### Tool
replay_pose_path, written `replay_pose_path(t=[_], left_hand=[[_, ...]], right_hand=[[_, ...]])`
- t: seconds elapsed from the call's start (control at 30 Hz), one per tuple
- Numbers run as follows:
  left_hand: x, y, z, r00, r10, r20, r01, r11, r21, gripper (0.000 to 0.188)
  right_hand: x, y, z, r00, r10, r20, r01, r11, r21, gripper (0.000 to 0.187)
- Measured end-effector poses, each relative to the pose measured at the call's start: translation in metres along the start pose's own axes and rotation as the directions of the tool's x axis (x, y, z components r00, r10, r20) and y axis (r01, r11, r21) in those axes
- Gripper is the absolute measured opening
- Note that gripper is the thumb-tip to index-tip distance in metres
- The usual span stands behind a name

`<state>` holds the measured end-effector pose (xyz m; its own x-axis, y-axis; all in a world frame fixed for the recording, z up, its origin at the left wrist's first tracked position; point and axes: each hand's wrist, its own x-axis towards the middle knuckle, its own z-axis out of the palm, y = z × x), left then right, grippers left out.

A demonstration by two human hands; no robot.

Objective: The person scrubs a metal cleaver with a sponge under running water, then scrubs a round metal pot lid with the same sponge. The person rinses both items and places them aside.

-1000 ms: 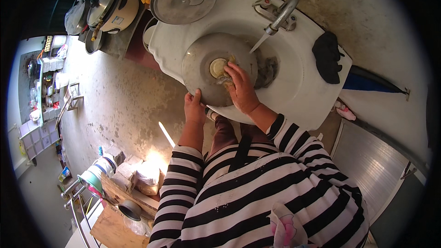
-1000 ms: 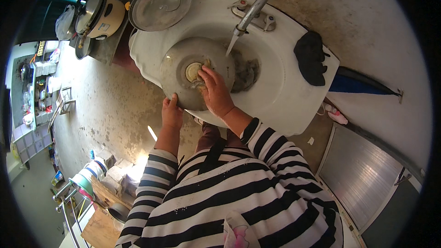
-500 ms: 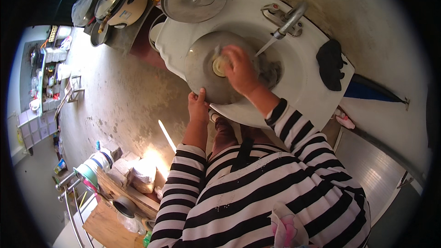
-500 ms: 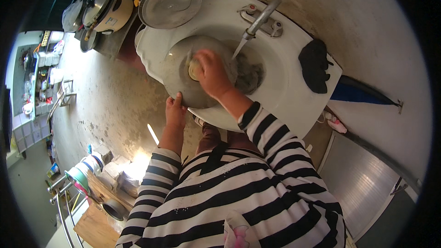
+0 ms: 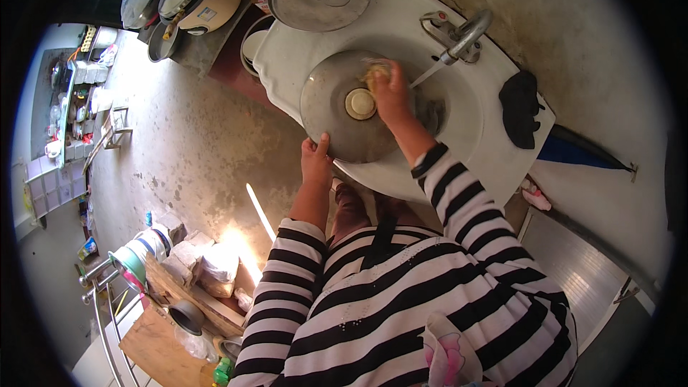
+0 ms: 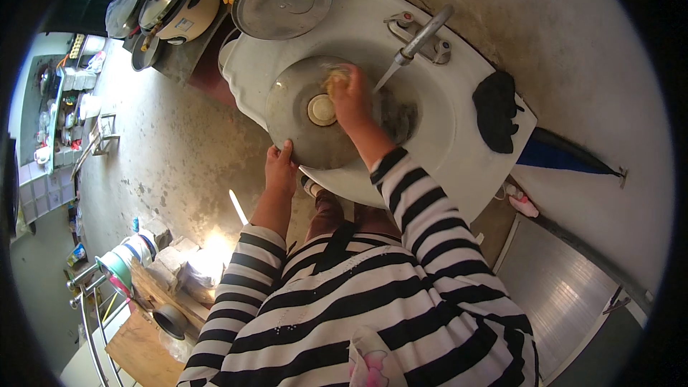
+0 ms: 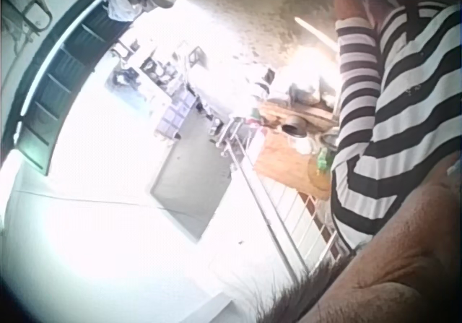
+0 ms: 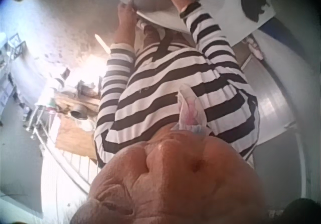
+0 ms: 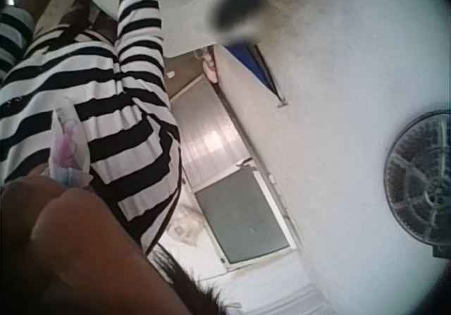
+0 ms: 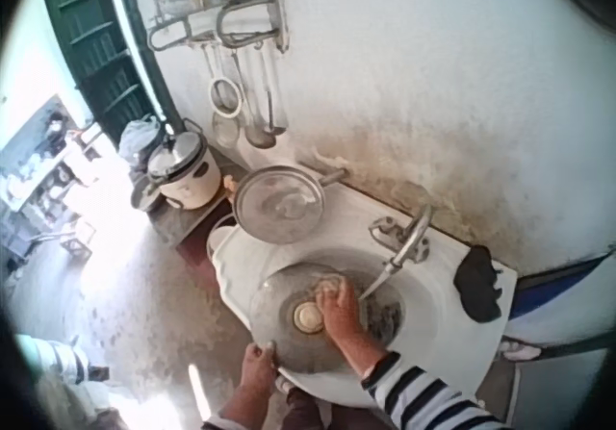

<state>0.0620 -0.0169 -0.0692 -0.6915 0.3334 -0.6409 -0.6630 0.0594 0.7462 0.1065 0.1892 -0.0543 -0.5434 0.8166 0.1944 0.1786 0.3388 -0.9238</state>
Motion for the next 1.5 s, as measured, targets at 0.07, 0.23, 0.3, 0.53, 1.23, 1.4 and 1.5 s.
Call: replay_pose_path(t=[0.07, 0.23, 0.3, 0.53, 1.23, 1.4, 1.5], left_hand=[[0.002, -0.002, -0.004, 1.000, 0.004, 0.018, -0.004, 1.000, -0.012, 0.033], [0.003, -0.004, -0.003, 0.999, -0.020, 0.029, 0.021, 0.999, -0.049, 0.031], [0.002, -0.003, -0.001, 0.998, 0.012, 0.063, -0.008, 0.998, -0.057, 0.031], [-0.003, -0.006, -0.001, 0.998, 0.021, 0.066, -0.011, 0.988, -0.156, 0.036], [-0.010, 0.057, 0.041, 0.538, 0.358, 0.763, -0.683, -0.344, 0.644, 0.054], [0.015, 0.048, 0.060, 0.621, 0.257, 0.740, -0.674, -0.306, 0.672, 0.052], [0.014, 0.029, 0.062, 0.637, 0.295, 0.712, -0.666, -0.254, 0.701, 0.052]], right_hand=[[-0.017, -0.010, -0.013, 0.979, 0.202, 0.028, -0.204, 0.974, 0.094, 0.036], [-0.035, -0.011, -0.015, 0.798, -0.472, 0.376, 0.576, 0.782, -0.240, 0.041], [-0.028, -0.002, -0.012, 0.858, -0.402, 0.321, 0.477, 0.855, -0.205, 0.041], [-0.043, 0.038, -0.065, 0.858, 0.453, -0.241, -0.463, 0.886, 0.019, 0.043], [0.016, 0.131, -0.048, 0.930, 0.302, 0.209, -0.292, 0.953, -0.077, 0.048], [-0.008, 0.132, -0.055, 0.901, 0.430, 0.065, -0.425, 0.841, 0.335, 0.051], [-0.064, 0.083, -0.080, 0.961, 0.247, 0.125, -0.209, 0.943, -0.259, 0.045]])
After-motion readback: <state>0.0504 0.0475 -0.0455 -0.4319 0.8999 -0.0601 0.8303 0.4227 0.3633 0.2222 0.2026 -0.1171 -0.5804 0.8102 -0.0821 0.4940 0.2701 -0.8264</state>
